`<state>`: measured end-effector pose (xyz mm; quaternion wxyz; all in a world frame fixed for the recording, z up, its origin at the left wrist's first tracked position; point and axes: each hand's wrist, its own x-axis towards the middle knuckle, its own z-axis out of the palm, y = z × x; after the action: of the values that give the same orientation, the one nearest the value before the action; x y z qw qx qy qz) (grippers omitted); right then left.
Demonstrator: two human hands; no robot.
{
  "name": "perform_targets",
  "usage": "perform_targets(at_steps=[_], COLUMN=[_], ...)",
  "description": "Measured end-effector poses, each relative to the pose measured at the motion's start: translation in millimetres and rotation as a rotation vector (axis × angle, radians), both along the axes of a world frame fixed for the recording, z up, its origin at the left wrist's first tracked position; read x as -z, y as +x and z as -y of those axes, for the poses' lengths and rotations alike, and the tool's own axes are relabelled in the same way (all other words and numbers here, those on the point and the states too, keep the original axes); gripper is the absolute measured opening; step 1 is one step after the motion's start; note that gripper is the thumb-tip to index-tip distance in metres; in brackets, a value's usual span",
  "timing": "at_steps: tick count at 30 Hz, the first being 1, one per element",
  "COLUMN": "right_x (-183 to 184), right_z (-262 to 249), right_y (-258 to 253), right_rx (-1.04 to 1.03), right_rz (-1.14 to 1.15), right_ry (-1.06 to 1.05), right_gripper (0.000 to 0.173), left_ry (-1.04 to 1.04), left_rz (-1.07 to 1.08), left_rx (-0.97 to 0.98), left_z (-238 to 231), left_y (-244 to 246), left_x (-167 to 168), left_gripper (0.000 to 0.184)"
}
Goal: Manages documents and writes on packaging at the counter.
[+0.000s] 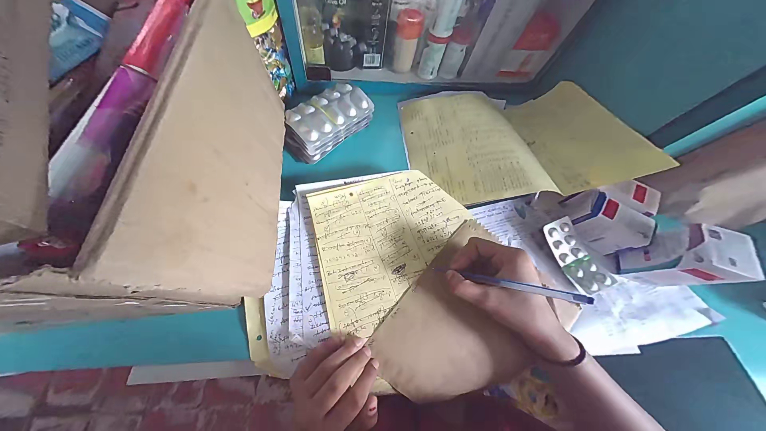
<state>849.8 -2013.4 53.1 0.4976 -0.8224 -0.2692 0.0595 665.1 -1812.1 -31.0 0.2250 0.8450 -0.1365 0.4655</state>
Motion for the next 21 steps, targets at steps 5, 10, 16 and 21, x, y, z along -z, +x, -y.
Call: perform_targets(at_steps=[5, 10, 16, 21], right_x=[2.5, 1.2, 2.4, 3.8], right_z=[-1.5, -2.5, -1.3, -0.9], right_y=[0.1, -0.8, -0.9, -1.2], right_rx=[0.007, 0.02, 0.045, 0.057], right_rz=[0.027, 0.011, -0.006, 0.003], right_ry=[-0.017, -0.04, -0.053, -0.05], right_gripper=[0.008, 0.008, 0.011, 0.011], left_ry=[0.002, 0.024, 0.015, 0.02], left_rz=[0.0, -0.016, -0.029, -0.038], left_rx=[-0.005, 0.011, 0.009, -0.001], left_z=[0.2, -2.8, -2.1, -1.4], left_y=[-0.3, -1.6, -2.7, -3.7], left_x=[-0.4, -1.3, -1.2, -1.5], left_gripper=[0.035, 0.033, 0.032, 0.032])
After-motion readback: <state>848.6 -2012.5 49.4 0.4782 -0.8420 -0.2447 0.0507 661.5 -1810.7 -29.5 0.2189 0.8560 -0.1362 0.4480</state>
